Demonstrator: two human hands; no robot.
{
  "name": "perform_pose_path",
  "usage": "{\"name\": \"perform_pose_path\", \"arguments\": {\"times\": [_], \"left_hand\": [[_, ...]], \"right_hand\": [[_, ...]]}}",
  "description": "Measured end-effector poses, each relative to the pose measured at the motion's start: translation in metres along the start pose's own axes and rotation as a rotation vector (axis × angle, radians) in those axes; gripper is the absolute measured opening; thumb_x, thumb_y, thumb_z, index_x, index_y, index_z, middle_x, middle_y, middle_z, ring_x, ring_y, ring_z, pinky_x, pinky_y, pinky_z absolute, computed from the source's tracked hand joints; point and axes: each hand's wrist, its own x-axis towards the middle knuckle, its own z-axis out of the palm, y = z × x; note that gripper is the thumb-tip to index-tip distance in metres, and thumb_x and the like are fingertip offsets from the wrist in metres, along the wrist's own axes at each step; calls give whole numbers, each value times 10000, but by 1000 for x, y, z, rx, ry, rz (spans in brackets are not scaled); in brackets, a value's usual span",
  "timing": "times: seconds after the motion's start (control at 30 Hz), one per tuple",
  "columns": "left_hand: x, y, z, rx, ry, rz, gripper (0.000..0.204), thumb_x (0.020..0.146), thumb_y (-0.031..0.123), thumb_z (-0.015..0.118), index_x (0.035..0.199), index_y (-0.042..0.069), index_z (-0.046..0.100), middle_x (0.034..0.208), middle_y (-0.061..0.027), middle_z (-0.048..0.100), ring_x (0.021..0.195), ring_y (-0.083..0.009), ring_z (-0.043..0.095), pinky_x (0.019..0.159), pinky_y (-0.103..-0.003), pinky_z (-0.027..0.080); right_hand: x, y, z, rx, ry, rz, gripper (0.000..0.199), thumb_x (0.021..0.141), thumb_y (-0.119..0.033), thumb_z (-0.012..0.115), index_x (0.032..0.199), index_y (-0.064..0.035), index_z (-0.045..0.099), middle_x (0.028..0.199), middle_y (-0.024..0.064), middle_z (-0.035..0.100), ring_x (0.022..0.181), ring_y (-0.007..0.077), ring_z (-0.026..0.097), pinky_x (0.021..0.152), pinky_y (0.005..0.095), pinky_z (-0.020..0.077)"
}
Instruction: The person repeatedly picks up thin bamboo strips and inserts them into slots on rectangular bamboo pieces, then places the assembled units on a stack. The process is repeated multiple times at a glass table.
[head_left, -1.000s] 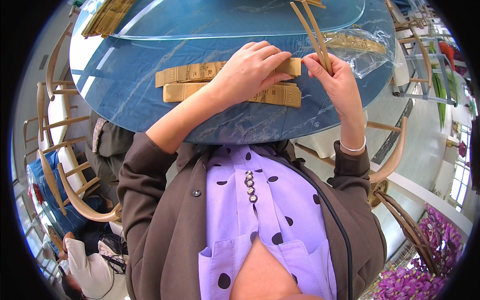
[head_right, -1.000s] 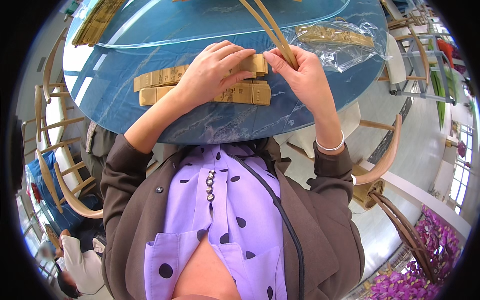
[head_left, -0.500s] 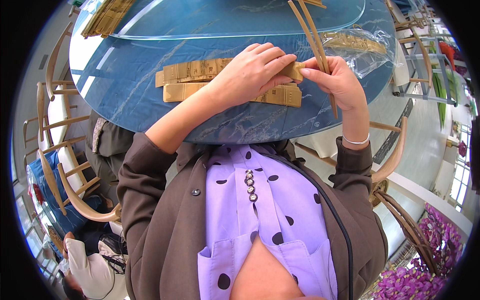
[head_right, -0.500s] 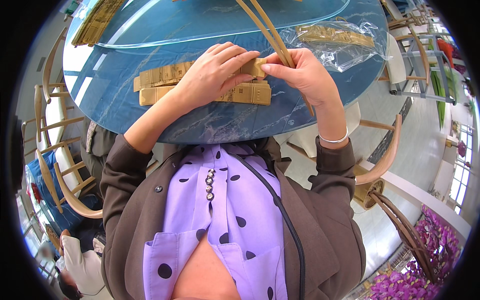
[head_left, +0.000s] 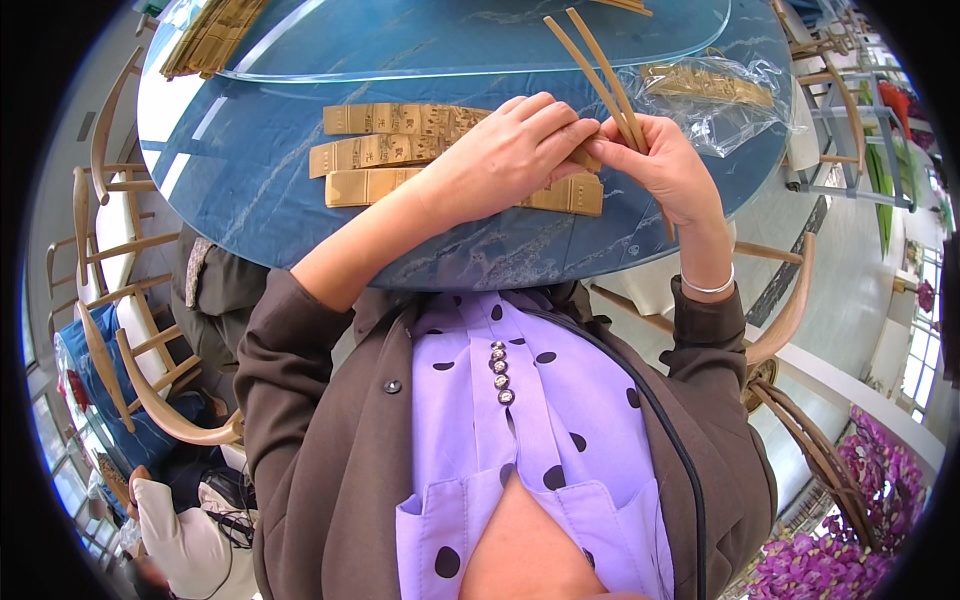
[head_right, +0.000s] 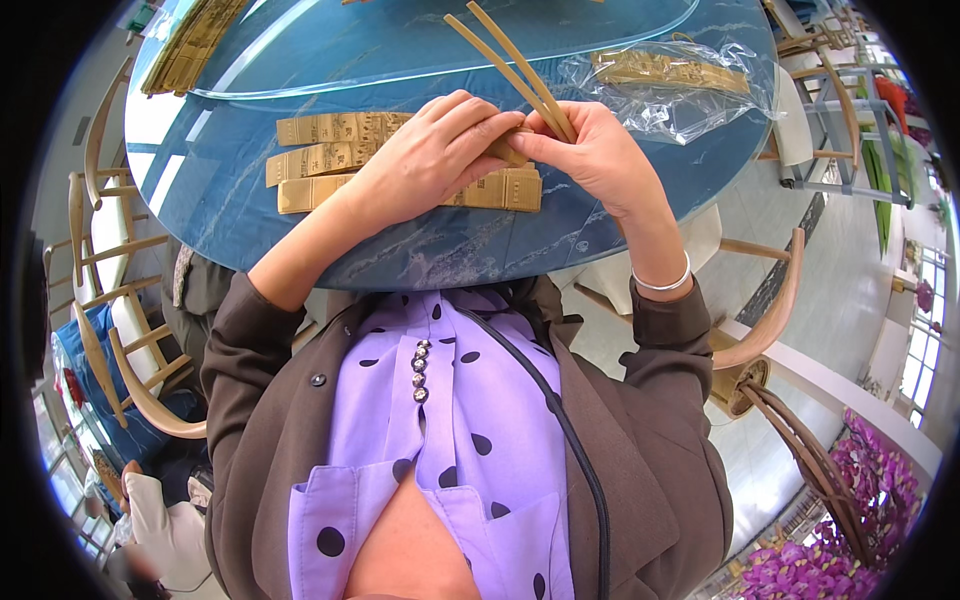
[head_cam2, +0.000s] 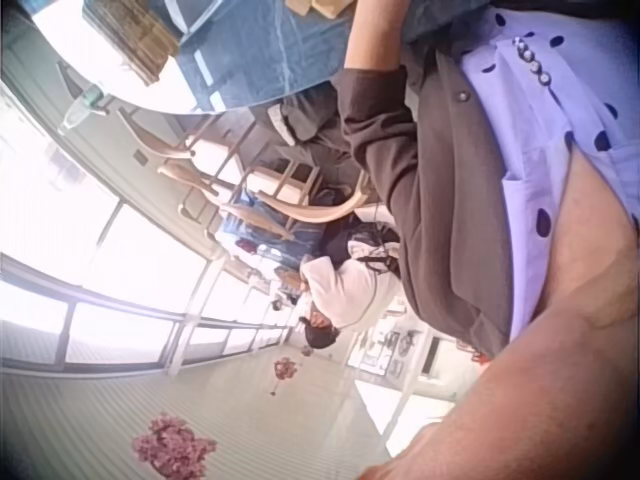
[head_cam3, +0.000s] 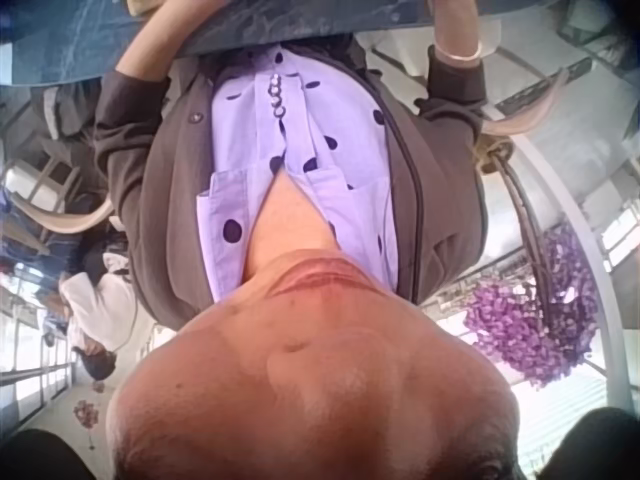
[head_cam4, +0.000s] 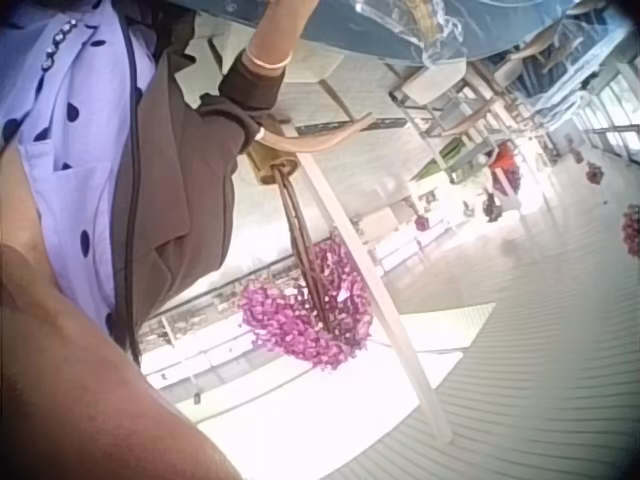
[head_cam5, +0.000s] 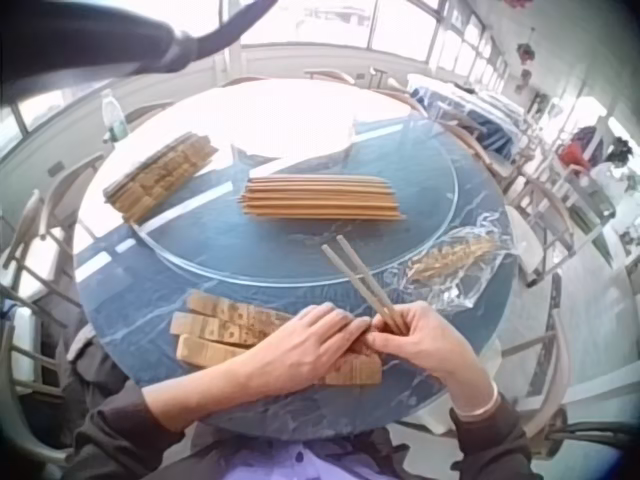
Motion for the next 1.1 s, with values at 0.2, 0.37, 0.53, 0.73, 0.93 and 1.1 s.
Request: {"name": "perform_pose_path", "arguments": {"times": [0.2,0.37,0.53,0.73,0.93,1.1], "left_hand": [[-4,-6,0,-3,-34,-58,465,860,236,751,1263,51,612,1099,-103,619,1008,-291,629,897,-391,523],[-5,-10,-3,-133,-33,-170,438,843,282,787,1202,73,649,1092,-105,631,975,-310,651,846,-394,550],[-4,-14,1,-239,50,-216,370,876,244,785,1169,44,681,1093,-102,650,939,-281,669,811,-361,560],[-4,-14,-4,-460,74,-423,378,857,261,809,1131,20,709,1082,-116,663,870,-285,661,781,-349,543],[-1,-13,-9,-268,250,-430,374,877,210,799,1189,29,701,1066,-78,663,906,-191,660,784,-306,553],[-2,-12,-3,-203,172,-305,361,847,245,800,1144,63,705,987,-97,659,923,-298,639,836,-385,536]], "right_hand": [[2,4,-4,-100,-18,13,224,931,-218,758,955,-8,685,822,4,643,752,64,563,705,225,441],[6,-2,-10,-251,-41,54,245,937,-260,757,924,-27,685,794,-10,621,728,66,525,672,231,404],[12,16,-16,-212,1,5,271,949,-298,743,922,-36,682,762,-26,604,700,65,510,646,226,384],[6,2,-10,-51,54,81,314,969,-337,714,912,-30,685,752,-36,593,693,51,460,623,226,341],[10,16,-13,-236,56,62,294,957,-337,728,891,-55,677,742,-38,585,666,46,490,608,229,374],[5,13,-12,-429,223,24,311,956,-338,730,938,-28,712,770,-35,614,652,33,477,584,222,358]]}}
